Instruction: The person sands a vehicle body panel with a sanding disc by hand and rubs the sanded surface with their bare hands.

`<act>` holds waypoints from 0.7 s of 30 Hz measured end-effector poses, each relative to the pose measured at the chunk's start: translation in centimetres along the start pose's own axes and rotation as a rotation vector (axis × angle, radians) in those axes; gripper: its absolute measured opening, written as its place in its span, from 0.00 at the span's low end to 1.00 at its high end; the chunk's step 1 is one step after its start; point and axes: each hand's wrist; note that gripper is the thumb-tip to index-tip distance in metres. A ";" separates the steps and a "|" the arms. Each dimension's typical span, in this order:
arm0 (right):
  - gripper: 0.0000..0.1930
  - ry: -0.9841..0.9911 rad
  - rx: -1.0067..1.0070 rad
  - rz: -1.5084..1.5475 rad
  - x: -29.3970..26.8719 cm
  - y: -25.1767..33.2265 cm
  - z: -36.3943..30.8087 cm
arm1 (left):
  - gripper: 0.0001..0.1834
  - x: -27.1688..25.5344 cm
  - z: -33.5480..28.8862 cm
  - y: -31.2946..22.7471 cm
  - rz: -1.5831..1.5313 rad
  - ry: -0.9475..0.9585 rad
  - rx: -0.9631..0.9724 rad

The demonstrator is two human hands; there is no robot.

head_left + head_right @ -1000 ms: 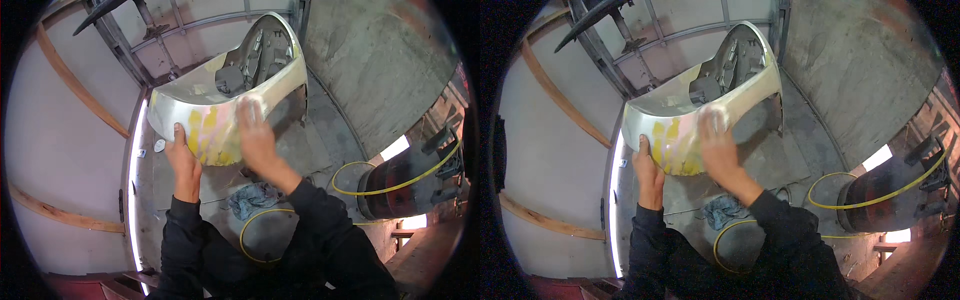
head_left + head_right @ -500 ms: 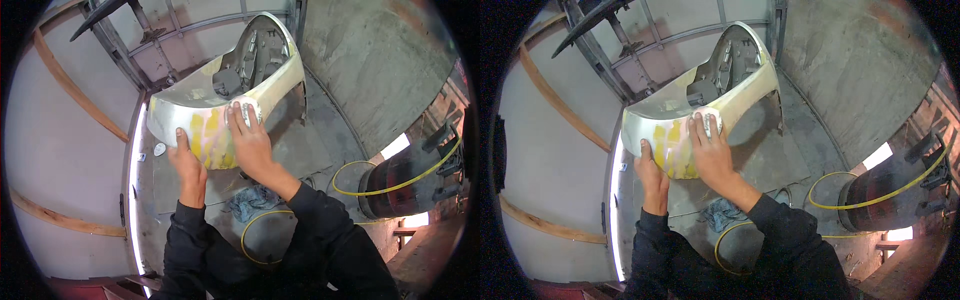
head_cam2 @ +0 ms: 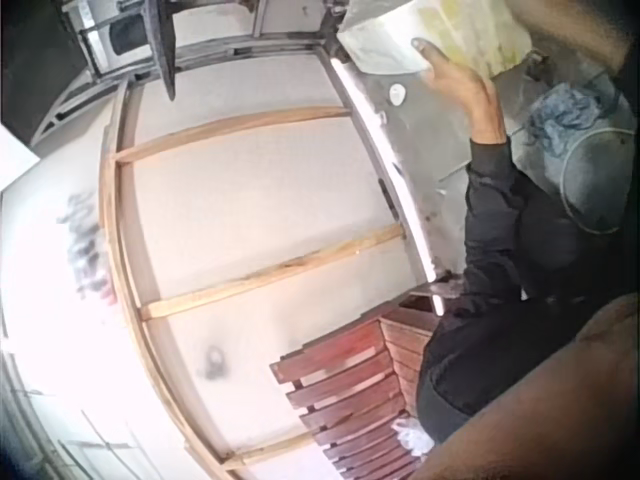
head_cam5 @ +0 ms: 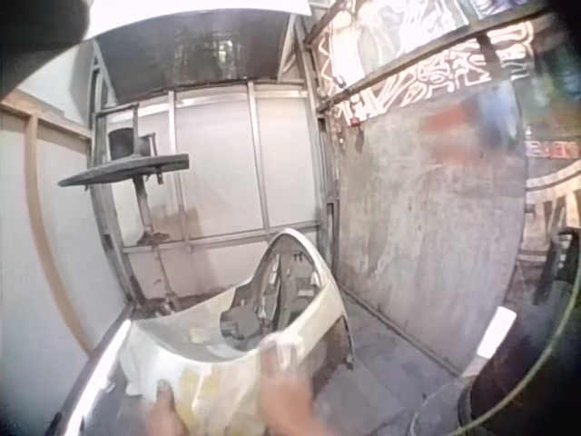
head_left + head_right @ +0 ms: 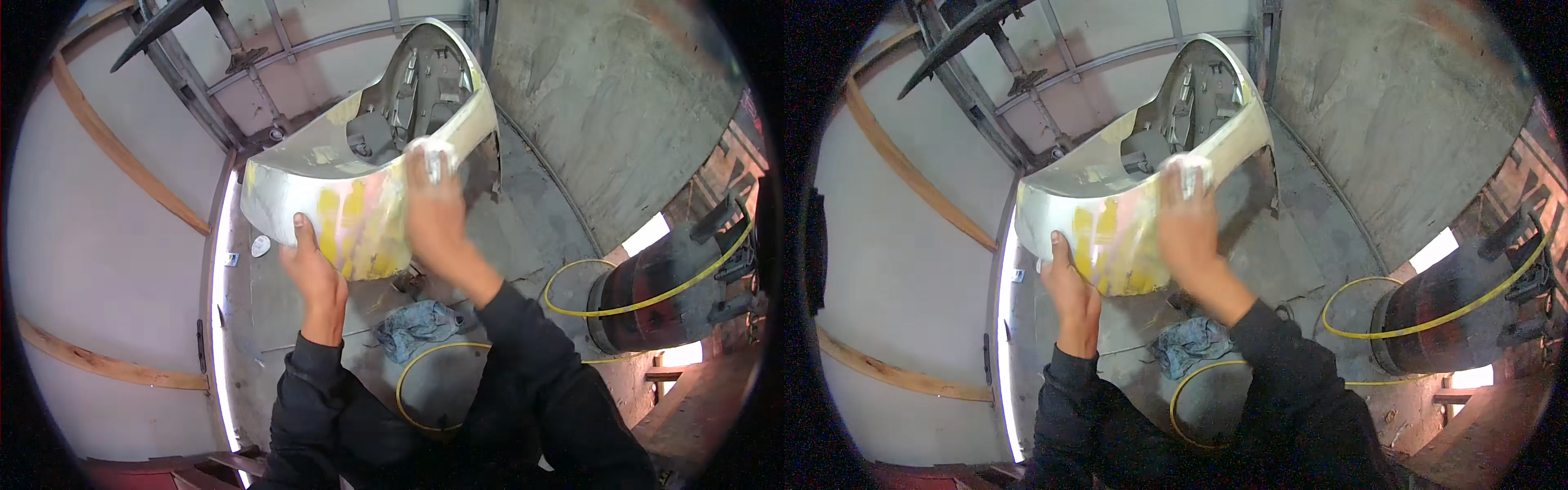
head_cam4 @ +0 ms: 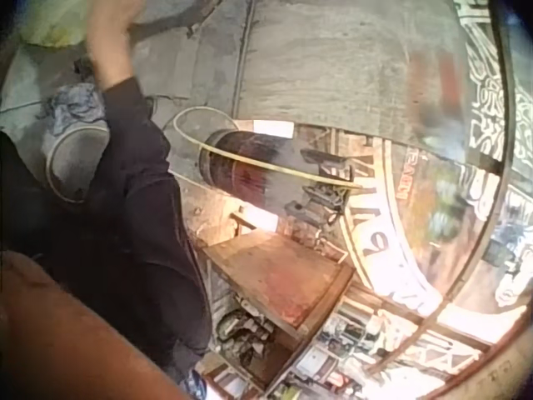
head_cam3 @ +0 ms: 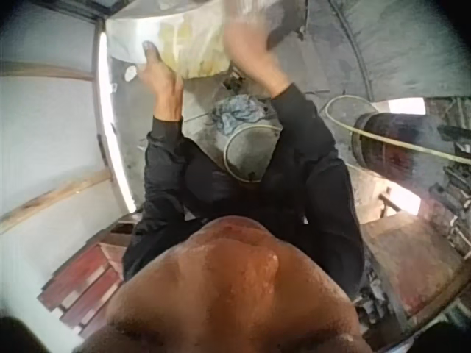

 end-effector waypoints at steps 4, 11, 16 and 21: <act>0.31 -0.018 -0.046 0.105 0.2 0.8 -0.7 | 0.24 -0.1 -0.4 -0.8 -0.029 0.035 -0.042; 0.33 0.017 -0.060 0.058 0.1 2.4 -1.8 | 0.22 0.0 -0.4 0.0 -0.025 -0.005 -0.020; 0.35 -0.039 0.126 0.141 0.2 -1.3 0.3 | 0.22 0.5 -0.8 -0.6 -0.003 -0.007 -0.019; 0.32 0.024 -0.123 0.045 0.0 2.4 -2.6 | 0.25 -0.6 0.2 -0.9 -0.041 0.059 -0.080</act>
Point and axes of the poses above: each hand's wrist, its own z-axis towards the middle knuckle, its own x-axis out of the palm, y = z × x, and after that the axes turned 10 degrees about y, right-handed
